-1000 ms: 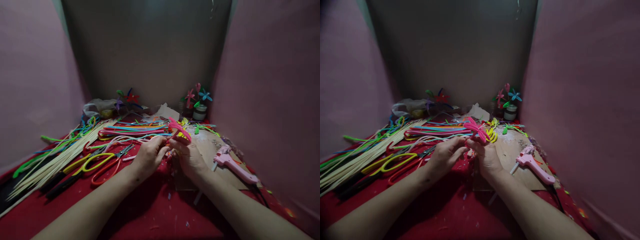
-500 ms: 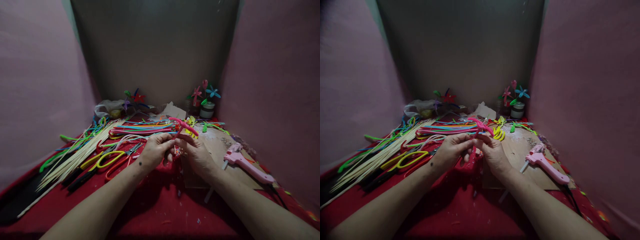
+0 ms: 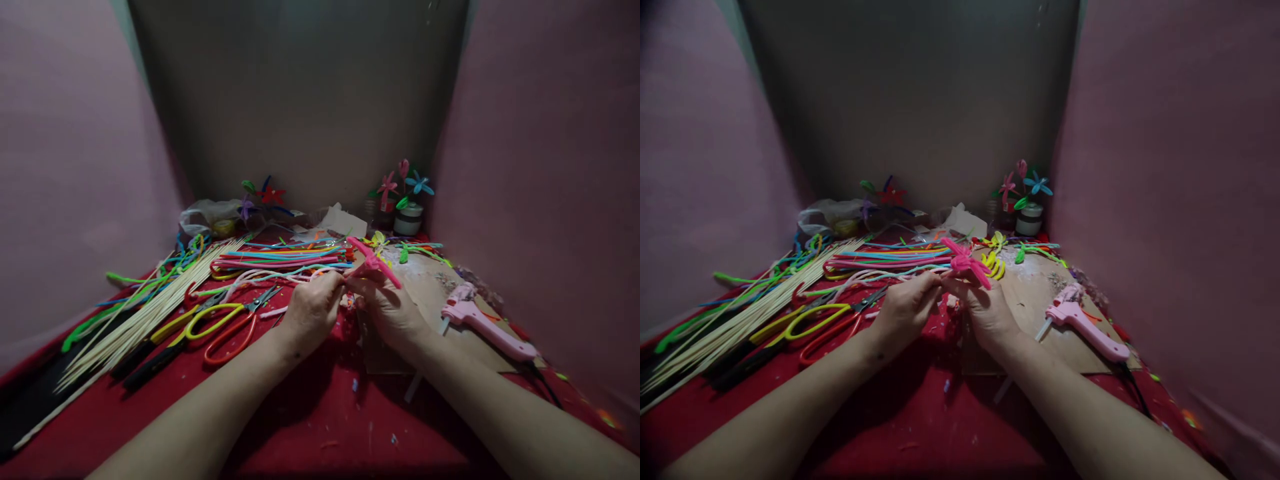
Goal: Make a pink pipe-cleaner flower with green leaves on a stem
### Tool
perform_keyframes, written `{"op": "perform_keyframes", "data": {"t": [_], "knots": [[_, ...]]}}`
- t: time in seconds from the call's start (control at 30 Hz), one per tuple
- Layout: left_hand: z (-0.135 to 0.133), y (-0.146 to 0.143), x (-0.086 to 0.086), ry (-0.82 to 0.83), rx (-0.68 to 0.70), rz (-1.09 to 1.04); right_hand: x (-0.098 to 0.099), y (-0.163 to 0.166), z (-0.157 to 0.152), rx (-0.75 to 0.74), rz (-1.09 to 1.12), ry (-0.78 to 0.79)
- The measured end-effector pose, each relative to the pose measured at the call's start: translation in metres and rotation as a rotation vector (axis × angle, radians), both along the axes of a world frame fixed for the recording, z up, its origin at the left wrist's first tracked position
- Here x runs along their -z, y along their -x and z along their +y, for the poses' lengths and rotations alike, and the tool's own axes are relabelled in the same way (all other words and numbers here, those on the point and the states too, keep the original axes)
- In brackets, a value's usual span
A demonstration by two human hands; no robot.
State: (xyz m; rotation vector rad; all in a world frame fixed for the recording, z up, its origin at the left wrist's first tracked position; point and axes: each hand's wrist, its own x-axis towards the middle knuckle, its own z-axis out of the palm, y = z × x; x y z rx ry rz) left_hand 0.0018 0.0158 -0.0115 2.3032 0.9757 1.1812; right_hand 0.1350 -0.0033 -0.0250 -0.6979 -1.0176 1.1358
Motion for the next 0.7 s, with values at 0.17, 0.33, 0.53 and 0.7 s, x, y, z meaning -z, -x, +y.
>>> {"op": "perform_keyframes", "data": {"t": [0.17, 0.33, 0.53, 0.7], "knots": [[0.0, 0.0, -0.005, 0.393, 0.149, -0.206, 0.0, -0.001, -0.001, -0.045, -0.062, -0.045], [0.002, 0.002, -0.015, 0.811, 0.447, -0.425, -0.004, -0.003, -0.001, -0.11, -0.049, -0.001], [0.005, 0.006, -0.012, 0.902, 0.558, -0.447, -0.01, -0.004, -0.002, -0.121, -0.03, 0.036], [0.006, 0.004, -0.013, 0.842, 0.557, -0.424, -0.009, -0.002, -0.004, -0.134, 0.011, -0.015]]}}
